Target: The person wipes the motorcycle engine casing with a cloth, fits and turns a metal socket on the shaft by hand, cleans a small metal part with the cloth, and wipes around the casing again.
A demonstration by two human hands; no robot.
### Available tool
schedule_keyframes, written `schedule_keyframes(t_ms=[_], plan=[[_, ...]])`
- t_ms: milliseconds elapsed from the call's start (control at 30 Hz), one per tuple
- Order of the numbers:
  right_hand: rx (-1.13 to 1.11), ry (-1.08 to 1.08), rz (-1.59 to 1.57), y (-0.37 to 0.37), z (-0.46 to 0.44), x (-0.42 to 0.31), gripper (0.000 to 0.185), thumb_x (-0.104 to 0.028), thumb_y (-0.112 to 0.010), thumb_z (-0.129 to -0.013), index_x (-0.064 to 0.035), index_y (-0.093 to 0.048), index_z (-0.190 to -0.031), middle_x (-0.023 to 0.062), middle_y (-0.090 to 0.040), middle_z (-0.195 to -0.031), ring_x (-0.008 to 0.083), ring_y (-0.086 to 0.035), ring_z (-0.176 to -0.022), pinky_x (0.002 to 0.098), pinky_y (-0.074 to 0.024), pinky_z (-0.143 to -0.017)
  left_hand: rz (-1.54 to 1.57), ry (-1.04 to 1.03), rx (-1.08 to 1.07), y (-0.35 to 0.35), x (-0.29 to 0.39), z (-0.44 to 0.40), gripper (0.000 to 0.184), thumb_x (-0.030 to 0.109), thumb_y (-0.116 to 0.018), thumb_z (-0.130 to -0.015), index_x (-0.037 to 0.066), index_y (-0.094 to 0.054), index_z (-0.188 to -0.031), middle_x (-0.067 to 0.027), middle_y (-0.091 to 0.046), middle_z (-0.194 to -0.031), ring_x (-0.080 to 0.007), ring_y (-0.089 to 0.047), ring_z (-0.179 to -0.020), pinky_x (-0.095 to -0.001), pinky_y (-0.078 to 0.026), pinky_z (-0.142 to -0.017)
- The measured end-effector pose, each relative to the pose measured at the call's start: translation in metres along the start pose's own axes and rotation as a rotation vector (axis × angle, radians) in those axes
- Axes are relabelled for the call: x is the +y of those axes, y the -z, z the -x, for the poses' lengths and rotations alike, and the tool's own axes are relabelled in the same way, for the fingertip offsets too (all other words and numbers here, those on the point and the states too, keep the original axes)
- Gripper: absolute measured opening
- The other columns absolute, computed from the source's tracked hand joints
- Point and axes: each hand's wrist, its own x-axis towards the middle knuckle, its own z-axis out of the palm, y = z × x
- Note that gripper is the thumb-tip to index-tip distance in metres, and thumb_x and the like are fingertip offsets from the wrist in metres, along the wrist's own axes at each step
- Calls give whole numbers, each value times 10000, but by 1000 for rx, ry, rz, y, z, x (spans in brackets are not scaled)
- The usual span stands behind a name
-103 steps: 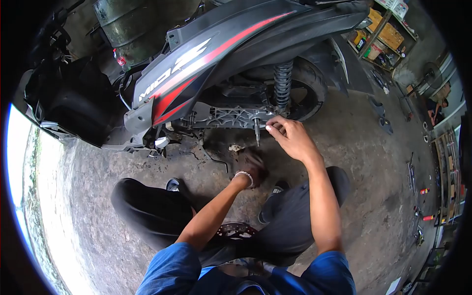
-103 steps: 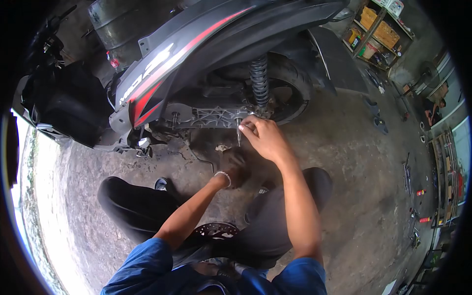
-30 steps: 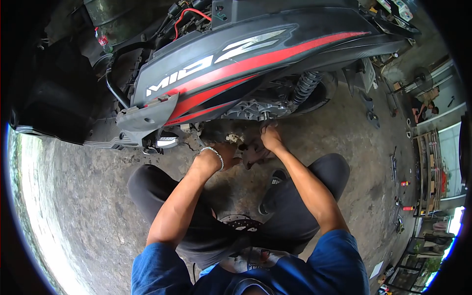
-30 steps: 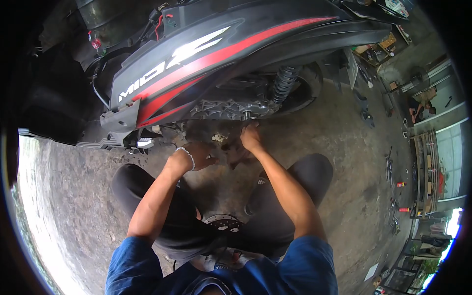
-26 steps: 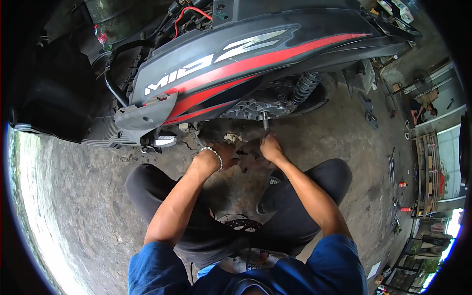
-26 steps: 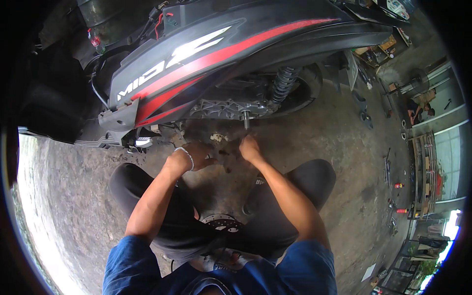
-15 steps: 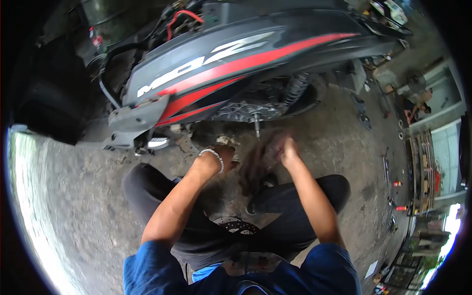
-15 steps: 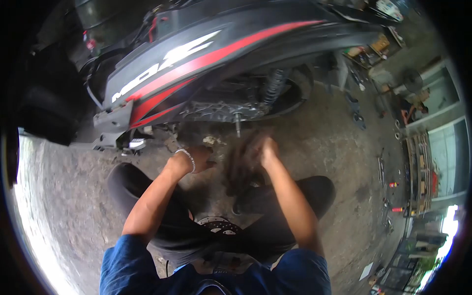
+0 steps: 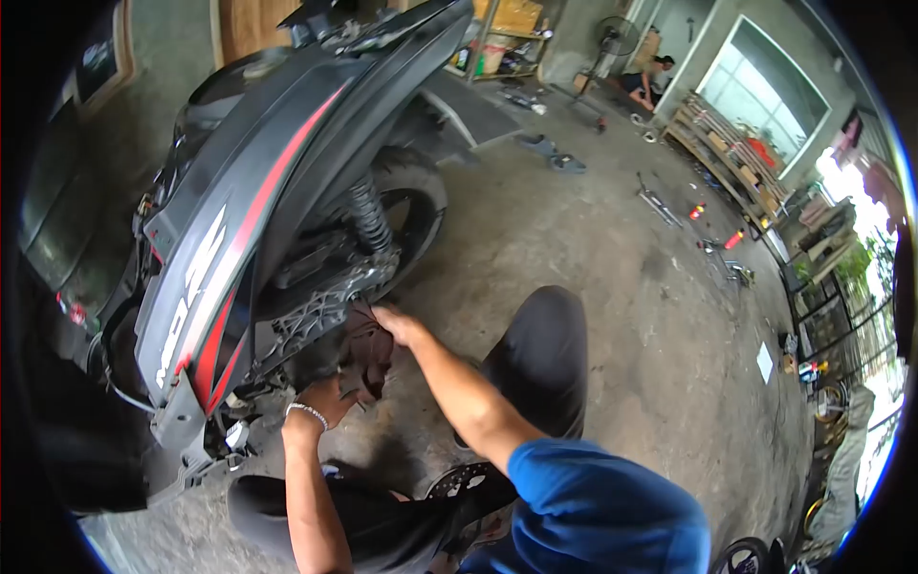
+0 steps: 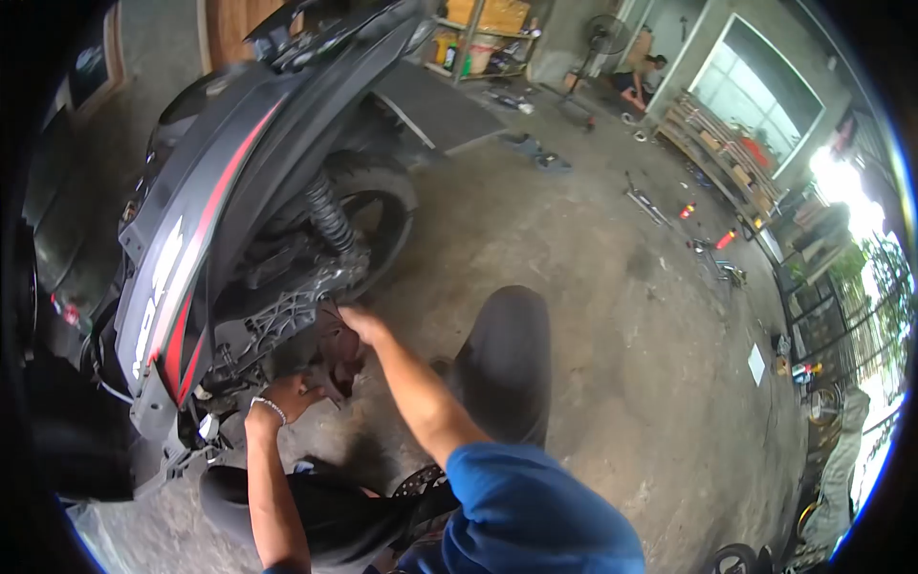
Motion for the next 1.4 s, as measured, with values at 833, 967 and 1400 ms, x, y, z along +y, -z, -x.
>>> schedule_keyframes(t_ms=[833, 967, 1400], plan=[[301, 103, -732, -5, 115, -15, 536, -523, -363, -859, -78, -550, -1092, 77, -576, -1065, 178, -548, -912, 309, -431, -764, -57, 114, 22, 6, -1, 14, 498, 443, -497, -801, 1, -553, -1025, -192, -610, -921, -356, -574, -837, -389, -454, -720], [777, 544, 259, -6, 99, -55, 458, -353, -472, -832, 83, -519, -960, 203, -596, -882, 327, -576, -748, 360, -453, -694, -74, 41, 143, 5, -4, 23, 539, 462, -484, -801, -33, -556, -1003, -203, -609, -936, -369, -571, -876, -401, -453, -752], [733, 471, 1434, -49, 17, -26, 428, -301, -522, -743, 99, -530, -896, 179, -609, -749, 328, -595, -613, 396, -483, -568, -91, 32, 56, -3, 13, 18, 468, 416, -501, -800, -23, -559, -953, -206, -609, -899, -385, -569, -819, -420, -448, -722]])
